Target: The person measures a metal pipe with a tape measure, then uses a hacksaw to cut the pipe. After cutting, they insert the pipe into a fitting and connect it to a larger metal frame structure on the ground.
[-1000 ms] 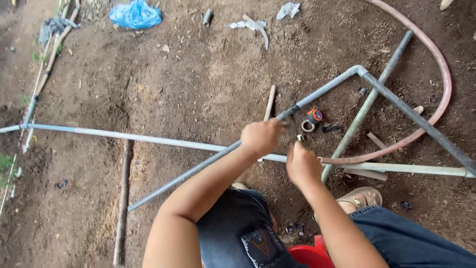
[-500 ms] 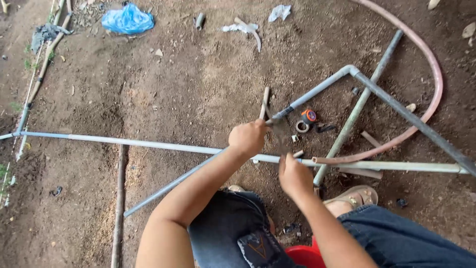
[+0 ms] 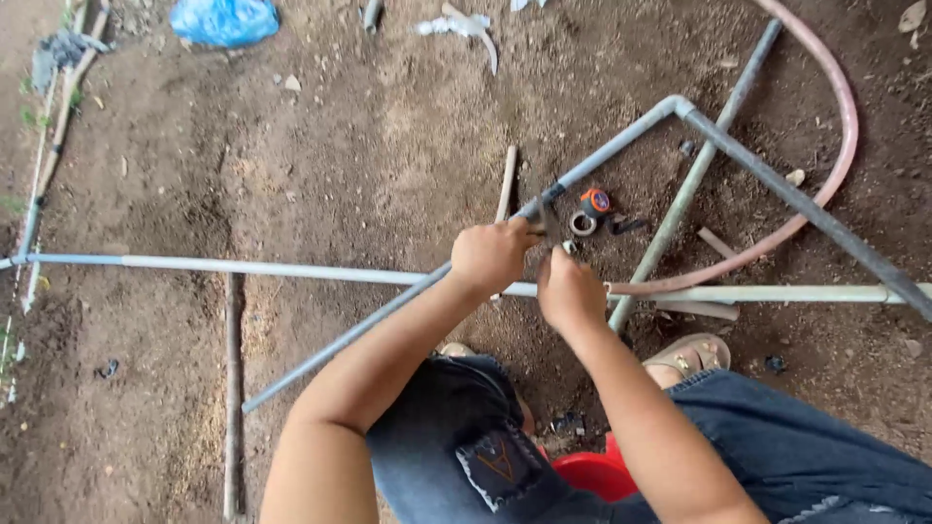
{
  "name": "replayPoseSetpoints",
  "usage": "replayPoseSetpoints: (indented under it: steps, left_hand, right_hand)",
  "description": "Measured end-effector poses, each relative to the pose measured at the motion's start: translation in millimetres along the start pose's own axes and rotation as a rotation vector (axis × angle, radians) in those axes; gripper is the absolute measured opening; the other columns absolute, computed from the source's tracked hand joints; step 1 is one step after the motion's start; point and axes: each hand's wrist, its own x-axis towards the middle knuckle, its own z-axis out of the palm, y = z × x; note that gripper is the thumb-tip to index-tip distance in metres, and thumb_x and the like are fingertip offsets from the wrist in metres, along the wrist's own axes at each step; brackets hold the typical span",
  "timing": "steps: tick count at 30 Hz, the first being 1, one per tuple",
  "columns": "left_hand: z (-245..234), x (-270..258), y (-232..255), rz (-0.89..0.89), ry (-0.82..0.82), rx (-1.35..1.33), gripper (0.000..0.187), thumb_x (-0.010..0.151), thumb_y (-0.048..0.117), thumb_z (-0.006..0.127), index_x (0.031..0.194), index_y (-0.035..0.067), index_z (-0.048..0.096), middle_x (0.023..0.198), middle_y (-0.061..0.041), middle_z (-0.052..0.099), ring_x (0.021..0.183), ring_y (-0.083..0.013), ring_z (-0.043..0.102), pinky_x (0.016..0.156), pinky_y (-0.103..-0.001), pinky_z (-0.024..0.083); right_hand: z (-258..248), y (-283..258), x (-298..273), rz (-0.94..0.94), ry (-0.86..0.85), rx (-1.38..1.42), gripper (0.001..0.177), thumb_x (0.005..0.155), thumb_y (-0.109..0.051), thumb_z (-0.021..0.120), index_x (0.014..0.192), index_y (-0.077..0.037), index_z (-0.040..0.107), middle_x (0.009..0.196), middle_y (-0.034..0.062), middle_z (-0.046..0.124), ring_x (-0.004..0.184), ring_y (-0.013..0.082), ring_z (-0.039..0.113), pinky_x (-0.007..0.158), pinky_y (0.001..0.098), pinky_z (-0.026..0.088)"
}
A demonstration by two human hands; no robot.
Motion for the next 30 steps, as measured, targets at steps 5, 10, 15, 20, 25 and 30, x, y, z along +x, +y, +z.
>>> replayPoseSetpoints:
  steps: [5, 10, 15, 20, 25, 30]
  left_hand:
    - [-2, 7, -31, -0.111, 0.058, -0.014, 0.033, 0.113, 0.029, 0.042, 0.116, 0.006, 0.066, 0.089, -0.019, 0.076, 0.083, -0.0406, 0.081, 0.072, -0.056, 0.066]
    - [3, 4, -10, -0.006, -0.004, 0.107, 0.035, 0.114, 0.031, 0.039, 0.119, 0.009, 0.065, 0.089, -0.015, 0.076, 0.082, -0.0359, 0.081, 0.071, -0.051, 0.066]
    - [24, 18, -52, -0.168, -0.006, -0.018, 0.035, 0.109, 0.040, 0.044, 0.111, 0.009, 0.059, 0.091, -0.019, 0.077, 0.086, -0.0460, 0.079, 0.078, -0.060, 0.063]
    - [38, 4, -15, 0.015, 0.012, 0.092, 0.031, 0.110, 0.033, 0.043, 0.115, 0.012, 0.065, 0.086, -0.013, 0.075, 0.077, -0.0357, 0.080, 0.069, -0.052, 0.065]
    - [14, 9, -9, 0.009, -0.015, 0.018, 0.031, 0.107, 0.027, 0.044, 0.110, 0.008, 0.068, 0.091, -0.017, 0.078, 0.083, -0.0411, 0.081, 0.073, -0.055, 0.064]
    - [26, 16, -20, -0.035, 0.056, 0.058, 0.032, 0.110, 0.030, 0.044, 0.111, 0.008, 0.066, 0.080, -0.013, 0.073, 0.070, -0.0351, 0.079, 0.061, -0.048, 0.064]
  right_hand:
    - [10, 2, -36, 0.004, -0.064, 0.017, 0.042, 0.115, -0.027, 0.041, 0.118, 0.003, 0.070, 0.088, 0.0282, 0.076, 0.084, 0.0394, 0.079, 0.072, 0.0480, 0.064]
    - [9, 7, 2, -0.045, 0.047, -0.018, 0.035, 0.114, -0.024, 0.046, 0.111, 0.000, 0.071, 0.088, 0.0259, 0.077, 0.086, 0.0417, 0.080, 0.070, 0.0489, 0.064]
    - [36, 14, -32, 0.036, -0.109, -0.054, 0.042, 0.112, -0.036, 0.042, 0.102, -0.003, 0.065, 0.081, 0.0260, 0.076, 0.084, 0.0454, 0.079, 0.070, 0.0582, 0.062]
    - [10, 5, 2, -0.008, -0.010, -0.017, 0.035, 0.115, -0.023, 0.043, 0.109, -0.001, 0.070, 0.084, 0.0252, 0.076, 0.079, 0.0401, 0.079, 0.069, 0.0470, 0.064]
    - [11, 11, -3, -0.009, -0.006, -0.052, 0.032, 0.112, -0.018, 0.045, 0.105, 0.000, 0.070, 0.082, 0.0247, 0.075, 0.080, 0.0404, 0.079, 0.069, 0.0472, 0.063]
    - [12, 13, 3, -0.008, -0.045, -0.010, 0.037, 0.116, -0.023, 0.041, 0.108, -0.001, 0.070, 0.077, 0.0151, 0.070, 0.070, 0.0274, 0.073, 0.066, 0.0360, 0.060]
